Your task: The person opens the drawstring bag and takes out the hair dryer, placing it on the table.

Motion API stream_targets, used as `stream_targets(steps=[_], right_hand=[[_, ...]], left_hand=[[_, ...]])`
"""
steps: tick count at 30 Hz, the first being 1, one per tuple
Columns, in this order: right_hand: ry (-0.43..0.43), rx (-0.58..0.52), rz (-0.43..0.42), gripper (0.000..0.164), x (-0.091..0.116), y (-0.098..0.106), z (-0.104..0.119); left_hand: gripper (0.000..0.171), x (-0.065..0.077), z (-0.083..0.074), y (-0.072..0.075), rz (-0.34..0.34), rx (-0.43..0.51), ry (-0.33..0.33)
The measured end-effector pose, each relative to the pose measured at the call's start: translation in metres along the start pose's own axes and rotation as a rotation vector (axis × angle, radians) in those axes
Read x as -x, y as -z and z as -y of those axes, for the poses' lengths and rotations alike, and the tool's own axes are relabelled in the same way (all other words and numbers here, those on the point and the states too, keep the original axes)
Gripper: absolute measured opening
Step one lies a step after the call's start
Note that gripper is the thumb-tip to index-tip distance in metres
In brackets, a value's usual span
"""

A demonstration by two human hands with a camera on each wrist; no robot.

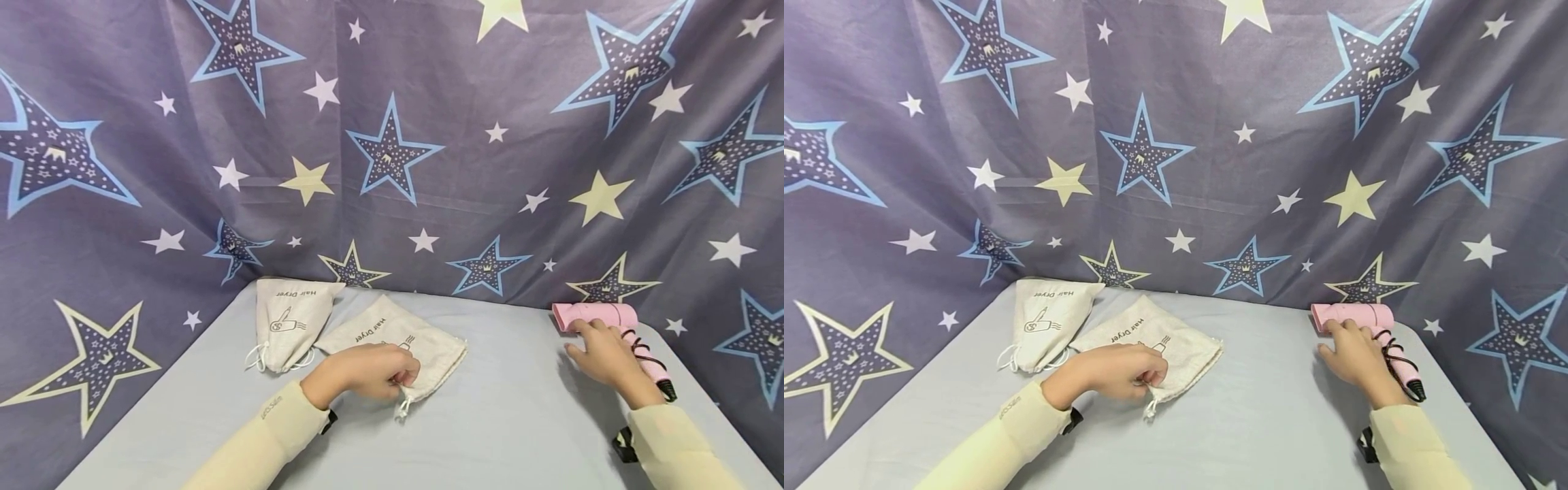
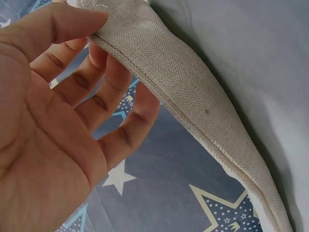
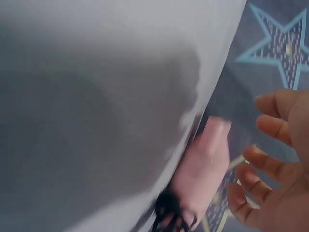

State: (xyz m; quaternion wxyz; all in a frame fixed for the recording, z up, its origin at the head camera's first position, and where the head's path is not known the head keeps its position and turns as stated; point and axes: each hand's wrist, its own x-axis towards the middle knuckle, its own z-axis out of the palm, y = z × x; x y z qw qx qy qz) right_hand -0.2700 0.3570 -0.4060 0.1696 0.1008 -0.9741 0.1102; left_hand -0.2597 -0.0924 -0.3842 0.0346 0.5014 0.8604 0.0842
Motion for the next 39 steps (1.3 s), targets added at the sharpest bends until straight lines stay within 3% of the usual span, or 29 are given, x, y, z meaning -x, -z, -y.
stream_targets(steps=[15,22,35,39], right_hand=[[0.136,-0.027,0.025,0.032,-0.025,-0.030,0.075],[0.171,-0.053,0.078,0.034,-0.034,-0.042,0.104],[0.279,-0.196,0.160,0.051,-0.046,-0.061,0.139],[0.308,-0.207,0.198,0.053,-0.050,-0.065,0.147]], left_hand=[[0.022,-0.002,0.001,-0.003,0.000,-0.008,0.000],[0.022,-0.002,0.000,-0.004,0.002,-0.011,0.006],[0.025,-0.002,-0.005,-0.007,0.022,0.002,0.009],[0.026,-0.003,-0.007,-0.009,0.032,-0.035,0.011]])
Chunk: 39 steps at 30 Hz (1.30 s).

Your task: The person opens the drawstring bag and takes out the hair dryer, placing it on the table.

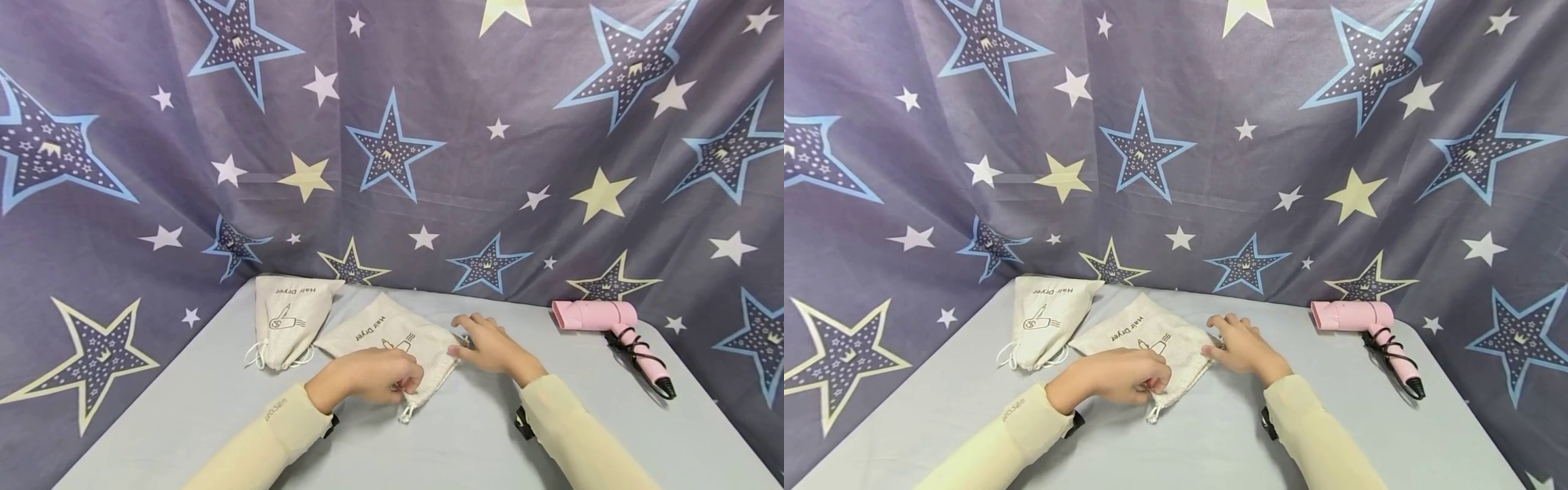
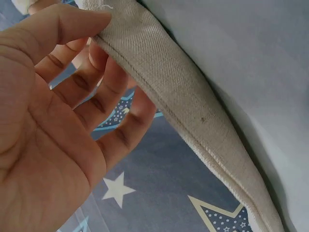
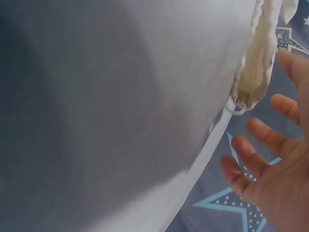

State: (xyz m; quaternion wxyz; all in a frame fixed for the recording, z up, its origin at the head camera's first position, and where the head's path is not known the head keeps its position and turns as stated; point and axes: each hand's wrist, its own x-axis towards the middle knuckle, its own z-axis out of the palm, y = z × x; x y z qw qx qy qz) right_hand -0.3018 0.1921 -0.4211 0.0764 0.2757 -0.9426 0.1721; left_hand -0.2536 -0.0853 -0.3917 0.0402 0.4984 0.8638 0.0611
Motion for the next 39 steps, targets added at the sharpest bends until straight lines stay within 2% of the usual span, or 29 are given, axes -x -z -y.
stream_targets(steps=[8,17,26,34,39], right_hand=[[0.010,-0.015,0.067,0.049,-0.015,-0.007,0.009],[0.007,-0.114,0.114,0.041,-0.021,-0.015,0.009],[0.083,-0.120,0.068,0.039,-0.026,-0.018,0.012],[0.078,-0.106,0.044,0.035,-0.021,-0.014,0.008],[0.067,-0.103,0.049,0.034,-0.018,-0.013,0.004]], left_hand=[[0.025,0.000,-0.002,-0.006,-0.031,-0.127,-0.020],[0.023,-0.001,-0.004,-0.009,-0.060,-0.206,-0.056],[0.024,-0.001,-0.005,-0.012,-0.075,-0.202,-0.066],[0.023,-0.004,-0.005,-0.012,-0.077,-0.192,-0.087],[0.023,-0.005,-0.005,-0.012,-0.060,-0.182,-0.055]])
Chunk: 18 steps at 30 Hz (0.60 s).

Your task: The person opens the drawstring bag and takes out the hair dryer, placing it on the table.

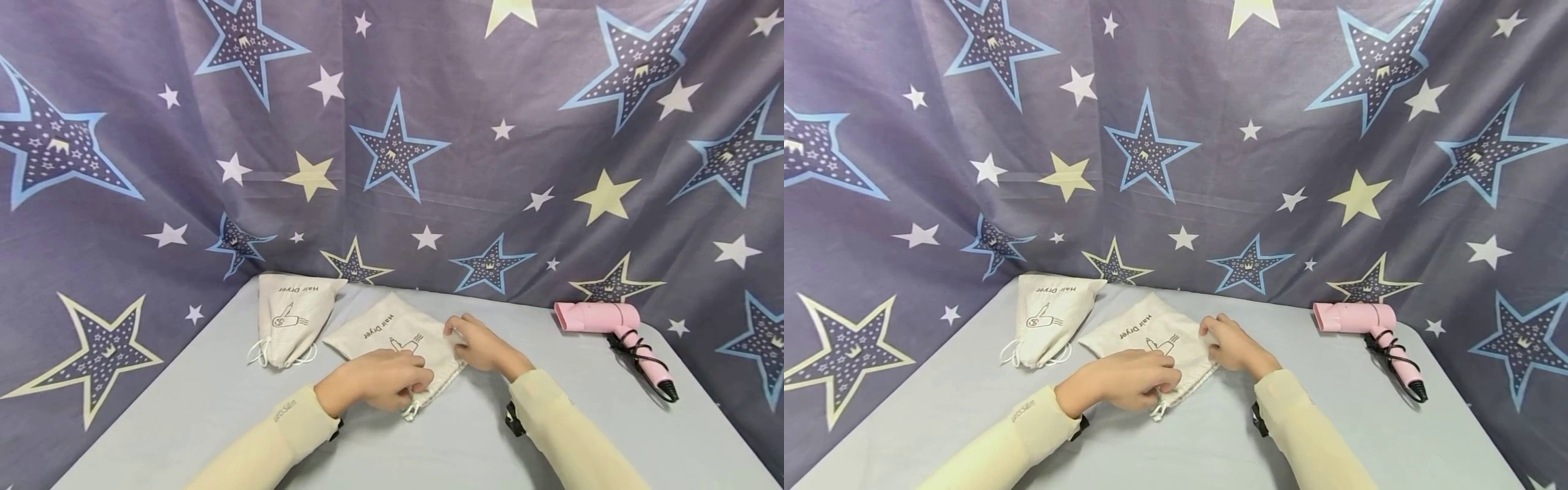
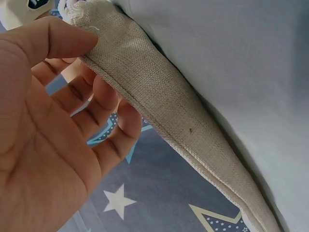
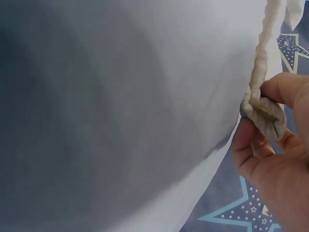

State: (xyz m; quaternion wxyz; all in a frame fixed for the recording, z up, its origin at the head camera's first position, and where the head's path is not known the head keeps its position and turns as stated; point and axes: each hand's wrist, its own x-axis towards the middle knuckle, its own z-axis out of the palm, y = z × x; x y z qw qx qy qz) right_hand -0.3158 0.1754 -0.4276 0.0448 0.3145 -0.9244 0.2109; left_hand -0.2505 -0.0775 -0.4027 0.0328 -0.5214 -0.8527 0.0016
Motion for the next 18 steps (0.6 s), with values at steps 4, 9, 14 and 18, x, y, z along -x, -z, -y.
stream_targets(steps=[4,9,14,18], right_hand=[[-0.006,0.009,-0.015,0.034,0.003,0.003,-0.004],[-0.016,0.005,-0.020,0.034,0.006,0.006,-0.008],[-0.003,-0.001,-0.037,0.034,0.011,0.010,-0.012],[0.005,0.012,-0.074,0.035,0.020,0.014,-0.019]], left_hand=[[0.024,-0.003,0.000,0.001,0.005,-0.011,-0.002],[0.023,-0.010,0.000,0.003,-0.003,-0.032,-0.023],[0.023,-0.019,-0.001,0.003,0.014,-0.025,-0.023],[0.022,-0.029,-0.002,0.002,0.020,-0.035,-0.035]])
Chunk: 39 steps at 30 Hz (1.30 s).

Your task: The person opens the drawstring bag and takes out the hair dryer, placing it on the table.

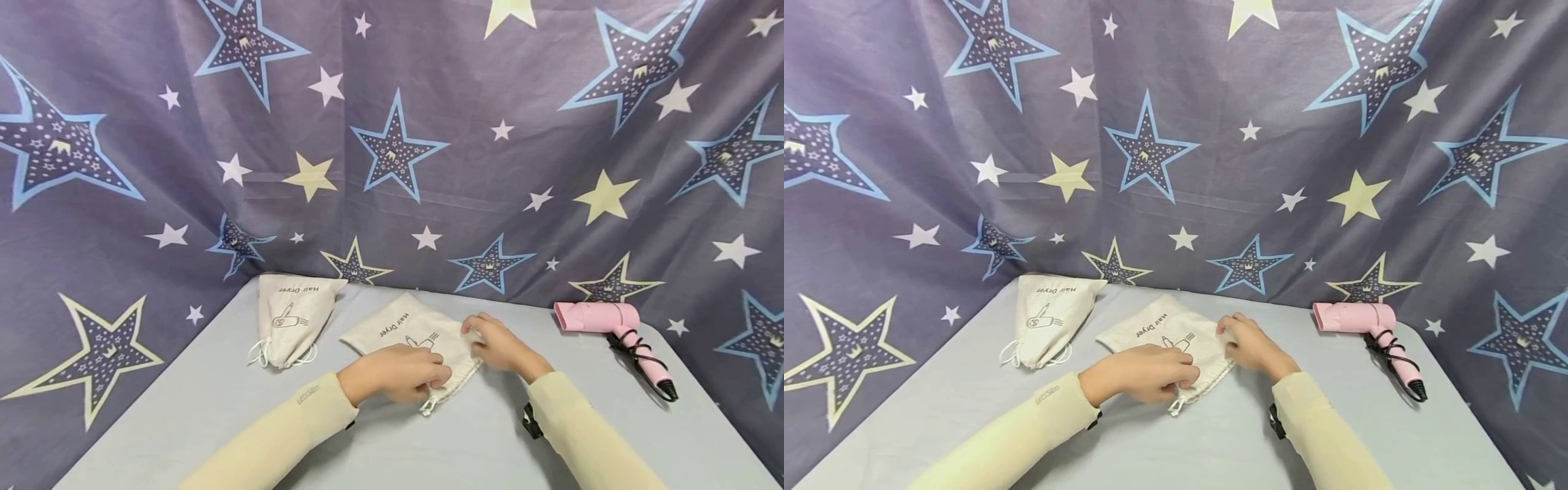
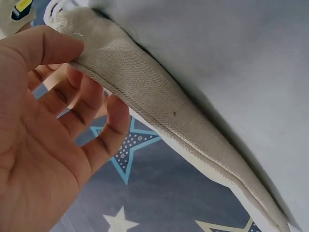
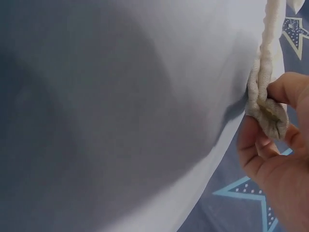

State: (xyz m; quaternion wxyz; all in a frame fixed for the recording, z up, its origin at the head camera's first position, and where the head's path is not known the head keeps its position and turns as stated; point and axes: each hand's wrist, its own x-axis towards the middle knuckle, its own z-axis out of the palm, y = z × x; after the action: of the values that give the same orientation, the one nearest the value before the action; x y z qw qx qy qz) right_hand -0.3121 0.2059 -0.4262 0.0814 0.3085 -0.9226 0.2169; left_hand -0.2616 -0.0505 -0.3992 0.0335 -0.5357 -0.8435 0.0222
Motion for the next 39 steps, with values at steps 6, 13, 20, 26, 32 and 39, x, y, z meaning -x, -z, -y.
stream_targets(steps=[6,13,20,26,32,39], right_hand=[[-0.018,0.021,-0.028,0.035,0.017,0.005,-0.015],[-0.014,0.051,-0.078,0.032,0.032,0.013,-0.030],[-0.036,0.115,-0.128,0.024,0.039,0.022,-0.044],[-0.048,0.135,-0.142,0.020,0.044,0.029,-0.051],[-0.017,0.162,-0.168,0.022,0.048,0.035,-0.059],[-0.014,0.191,-0.184,0.023,0.058,0.043,-0.069]], left_hand=[[0.023,-0.017,-0.004,0.000,0.042,-0.012,-0.037],[0.021,-0.037,-0.006,-0.003,0.044,-0.014,-0.041],[0.021,-0.056,-0.007,-0.003,0.042,-0.025,-0.052],[0.021,-0.069,-0.010,-0.005,0.074,-0.003,-0.062],[0.021,-0.076,-0.014,-0.003,0.086,-0.016,-0.045],[0.016,-0.092,-0.023,-0.004,0.078,-0.041,-0.072]])
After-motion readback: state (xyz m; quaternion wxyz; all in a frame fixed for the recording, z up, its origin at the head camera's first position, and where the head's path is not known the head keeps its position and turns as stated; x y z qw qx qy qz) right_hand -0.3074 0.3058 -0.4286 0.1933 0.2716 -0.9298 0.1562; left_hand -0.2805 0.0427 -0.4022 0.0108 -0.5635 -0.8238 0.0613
